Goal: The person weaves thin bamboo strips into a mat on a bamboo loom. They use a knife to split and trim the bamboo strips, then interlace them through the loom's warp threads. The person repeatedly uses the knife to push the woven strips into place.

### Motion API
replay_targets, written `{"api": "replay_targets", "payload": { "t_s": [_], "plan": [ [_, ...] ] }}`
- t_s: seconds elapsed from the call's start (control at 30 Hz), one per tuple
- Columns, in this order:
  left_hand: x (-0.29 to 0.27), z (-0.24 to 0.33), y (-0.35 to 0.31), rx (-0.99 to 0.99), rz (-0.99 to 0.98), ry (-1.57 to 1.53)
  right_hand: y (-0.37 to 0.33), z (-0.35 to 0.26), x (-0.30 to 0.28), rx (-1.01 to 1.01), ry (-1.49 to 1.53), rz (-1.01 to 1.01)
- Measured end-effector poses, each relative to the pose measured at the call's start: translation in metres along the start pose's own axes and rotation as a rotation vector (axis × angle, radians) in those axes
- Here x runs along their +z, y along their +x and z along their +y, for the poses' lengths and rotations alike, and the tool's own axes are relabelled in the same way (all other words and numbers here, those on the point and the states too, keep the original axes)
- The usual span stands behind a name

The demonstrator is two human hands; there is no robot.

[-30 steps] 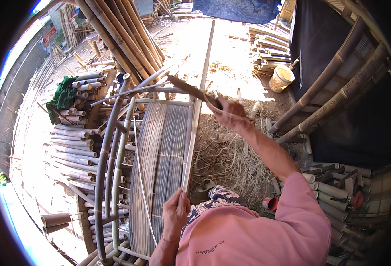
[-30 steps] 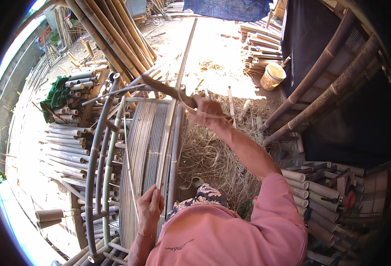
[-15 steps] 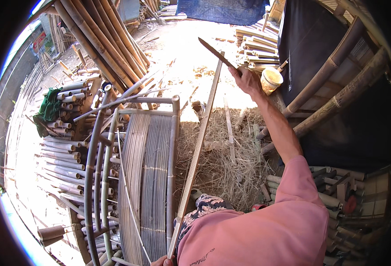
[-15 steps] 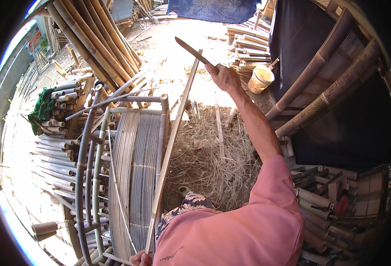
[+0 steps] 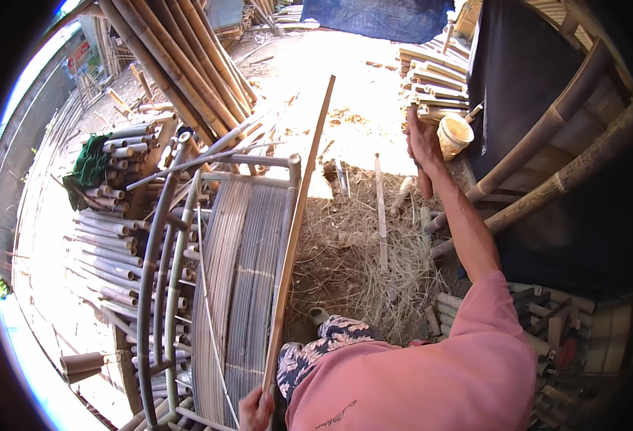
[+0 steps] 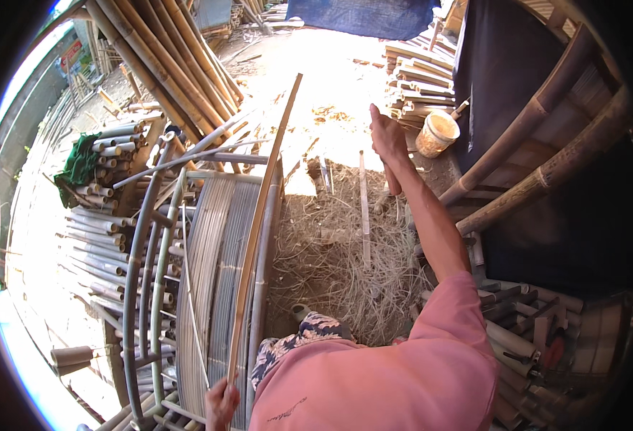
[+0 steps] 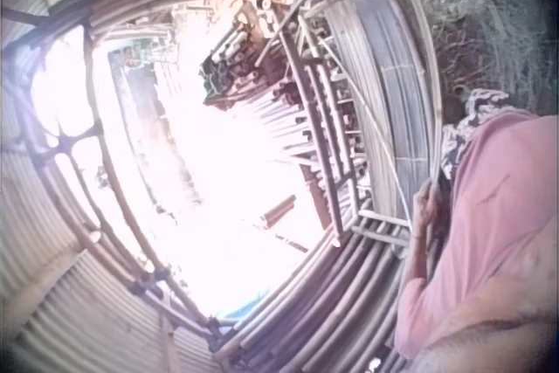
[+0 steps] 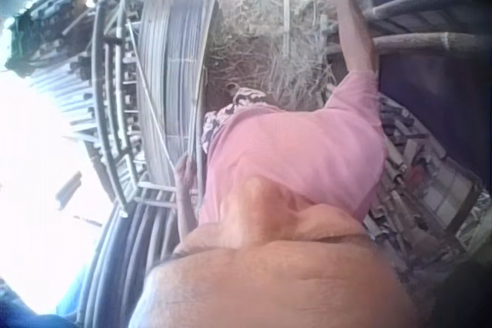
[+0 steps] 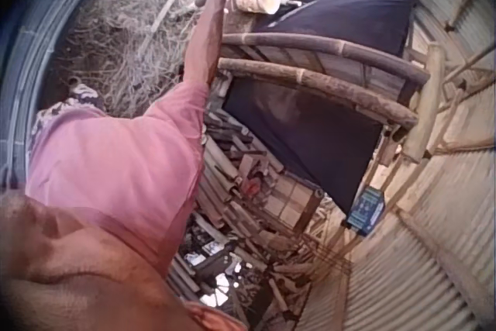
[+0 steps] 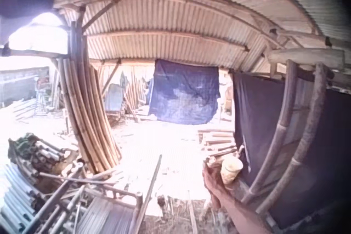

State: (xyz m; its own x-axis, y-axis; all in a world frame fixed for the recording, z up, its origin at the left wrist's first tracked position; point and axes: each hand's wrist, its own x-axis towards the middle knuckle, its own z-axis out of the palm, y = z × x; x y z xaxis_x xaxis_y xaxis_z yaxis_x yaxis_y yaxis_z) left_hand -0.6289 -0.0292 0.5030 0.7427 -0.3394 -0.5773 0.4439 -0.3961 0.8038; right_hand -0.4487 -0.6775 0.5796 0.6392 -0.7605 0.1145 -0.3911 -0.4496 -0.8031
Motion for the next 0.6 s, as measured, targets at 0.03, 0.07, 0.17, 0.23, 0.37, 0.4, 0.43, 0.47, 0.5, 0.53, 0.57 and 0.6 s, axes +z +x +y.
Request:
{"api": "replay_targets", "payload": {
  "t_s": [0.03, 0.07, 0.17, 0.23, 0.37, 0.4, 0.43, 0.47, 0.5, 0.53, 0.57, 0.6],
  "plan": [
    [0.009, 0.025, 0.039, 0.088, -0.031, 0.055, -0.015, 0.003, 0.020, -0.119, -0.053, -0.083],
    [0.021, 0.053, 0.068, 0.192, 0.009, 0.107, -0.043, -0.003, 0.038, -0.160, -0.145, -0.143],
    [0.047, 0.124, 0.136, 0.232, -0.039, -0.057, -0.126, -0.024, 0.085, -0.503, -0.322, -0.281],
    [0.063, 0.158, 0.162, 0.274, -0.045, -0.223, -0.172, -0.031, 0.117, -0.835, -0.361, -0.295],
    [0.058, 0.166, 0.178, 0.319, -0.100, -0.127, -0.215, -0.042, 0.148, -1.128, -0.231, -0.170],
    [0.057, 0.163, 0.169, 0.364, -0.078, -0.120, -0.209, -0.044, 0.152, -1.064, -0.249, -0.186],
    [0.054, 0.160, 0.158, 0.410, -0.057, -0.112, -0.200, -0.048, 0.155, -1.000, -0.266, -0.202],
    [0.048, 0.154, 0.148, 0.359, -0.055, -0.141, -0.186, -0.055, 0.151, -0.713, -0.324, -0.317],
    [0.040, 0.150, 0.144, 0.342, -0.061, -0.140, -0.186, -0.064, 0.144, -0.690, -0.205, -0.281],
    [0.031, 0.145, 0.141, 0.326, -0.066, -0.139, -0.197, -0.067, 0.148, -0.650, -0.221, -0.306],
    [0.024, 0.144, 0.139, 0.316, -0.077, -0.135, -0.209, -0.069, 0.152, -0.610, -0.240, -0.321],
    [0.015, 0.148, 0.135, 0.293, -0.107, -0.166, -0.220, -0.072, 0.155, -0.790, -0.248, -0.304]
  ]
}}
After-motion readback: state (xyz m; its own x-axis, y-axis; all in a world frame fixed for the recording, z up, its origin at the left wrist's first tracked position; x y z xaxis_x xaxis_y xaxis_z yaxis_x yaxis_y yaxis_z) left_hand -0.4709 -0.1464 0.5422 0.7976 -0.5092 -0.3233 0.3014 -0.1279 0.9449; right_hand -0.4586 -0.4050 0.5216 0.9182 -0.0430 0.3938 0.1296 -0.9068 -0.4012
